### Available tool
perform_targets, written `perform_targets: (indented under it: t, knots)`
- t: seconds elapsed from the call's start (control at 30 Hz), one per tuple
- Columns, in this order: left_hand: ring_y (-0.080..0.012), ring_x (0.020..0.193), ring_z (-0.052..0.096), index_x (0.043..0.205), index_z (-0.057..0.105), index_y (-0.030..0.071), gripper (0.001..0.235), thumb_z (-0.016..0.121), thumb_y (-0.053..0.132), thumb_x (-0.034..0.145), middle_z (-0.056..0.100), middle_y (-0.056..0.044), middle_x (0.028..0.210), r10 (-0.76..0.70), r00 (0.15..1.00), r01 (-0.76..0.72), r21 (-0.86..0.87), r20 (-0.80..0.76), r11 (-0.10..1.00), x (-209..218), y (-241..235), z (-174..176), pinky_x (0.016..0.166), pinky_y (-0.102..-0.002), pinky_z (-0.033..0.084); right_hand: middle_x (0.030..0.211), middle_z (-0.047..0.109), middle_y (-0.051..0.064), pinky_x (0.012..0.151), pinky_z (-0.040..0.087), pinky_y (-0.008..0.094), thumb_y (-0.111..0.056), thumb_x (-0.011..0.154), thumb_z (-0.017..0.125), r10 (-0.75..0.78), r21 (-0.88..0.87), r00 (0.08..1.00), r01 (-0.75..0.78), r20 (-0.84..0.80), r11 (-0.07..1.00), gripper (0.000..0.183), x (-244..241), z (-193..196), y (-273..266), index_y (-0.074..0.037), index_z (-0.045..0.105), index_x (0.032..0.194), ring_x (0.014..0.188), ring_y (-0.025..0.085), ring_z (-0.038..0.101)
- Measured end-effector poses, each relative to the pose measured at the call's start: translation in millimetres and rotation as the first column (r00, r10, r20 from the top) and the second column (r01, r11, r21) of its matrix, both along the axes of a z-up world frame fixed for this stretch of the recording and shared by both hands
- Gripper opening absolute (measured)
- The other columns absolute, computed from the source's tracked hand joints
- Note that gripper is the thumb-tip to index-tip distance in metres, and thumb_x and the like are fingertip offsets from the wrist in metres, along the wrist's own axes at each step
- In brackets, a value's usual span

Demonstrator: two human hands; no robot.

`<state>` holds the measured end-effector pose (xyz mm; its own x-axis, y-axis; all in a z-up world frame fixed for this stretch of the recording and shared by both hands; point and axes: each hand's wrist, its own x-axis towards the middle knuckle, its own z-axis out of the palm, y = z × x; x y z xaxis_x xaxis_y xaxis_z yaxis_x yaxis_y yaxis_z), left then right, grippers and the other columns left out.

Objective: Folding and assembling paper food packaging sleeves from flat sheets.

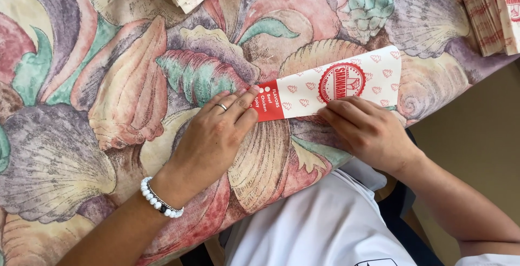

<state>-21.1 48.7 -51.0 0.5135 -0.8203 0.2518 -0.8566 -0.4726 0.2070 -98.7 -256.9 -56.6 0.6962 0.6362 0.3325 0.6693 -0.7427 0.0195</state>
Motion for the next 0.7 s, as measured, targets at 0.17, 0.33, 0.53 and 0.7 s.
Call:
perform_targets:
  t: [0.17,0.33,0.53,0.7]
  knots:
    - [-0.0336,0.117,0.064,0.109,0.059,0.004,0.014,0.057,0.001,0.096,0.060,-0.025,0.141,-0.004,1.000,0.004,-0.011,0.010,1.000,0.9,1.4,-0.4,0.108,-0.046,0.047,0.112,0.067,0.018,0.090,0.060,0.040,-0.001,0.102,0.059,-0.005,-0.034,0.999,0.006,0.035,0.999,0.021,-2.4,2.3,-8.0,0.004,0.070,0.119,0.096,0.031,0.068]
    - [-0.0331,0.119,0.061,0.109,0.056,0.008,0.013,0.053,0.005,0.097,0.051,-0.023,0.152,-0.007,1.000,0.008,0.026,-0.013,1.000,1.5,0.3,1.6,0.109,-0.046,0.043,0.113,0.065,0.019,0.090,0.059,0.042,-0.002,0.104,0.053,0.035,0.008,0.999,-0.035,0.028,0.999,0.023,1.1,-0.7,-11.4,0.006,0.069,0.119,0.093,0.031,0.067]
    - [-0.0316,0.122,0.059,0.118,0.059,0.010,0.023,0.059,0.013,0.095,0.053,-0.021,0.151,-0.009,0.999,0.002,0.144,0.045,0.990,0.3,-2.7,5.2,0.107,-0.047,0.044,0.108,0.071,0.013,0.082,0.058,0.037,-0.011,0.100,0.065,-0.004,0.084,0.996,0.011,-0.088,0.996,0.018,12.3,8.7,-6.3,-0.002,0.073,0.113,0.089,0.026,0.067]
    - [-0.0300,0.120,0.059,0.116,0.061,0.011,0.024,0.051,0.008,0.094,0.052,-0.020,0.152,-0.010,0.995,-0.005,0.145,0.102,0.989,-0.9,-3.0,3.8,0.108,-0.046,0.042,0.093,0.072,0.001,0.057,0.056,0.027,-0.024,0.103,0.063,-0.047,-0.079,0.993,0.038,-0.107,0.996,0.039,46.6,6.2,31.7,-0.008,0.066,0.139,0.075,0.013,0.065]
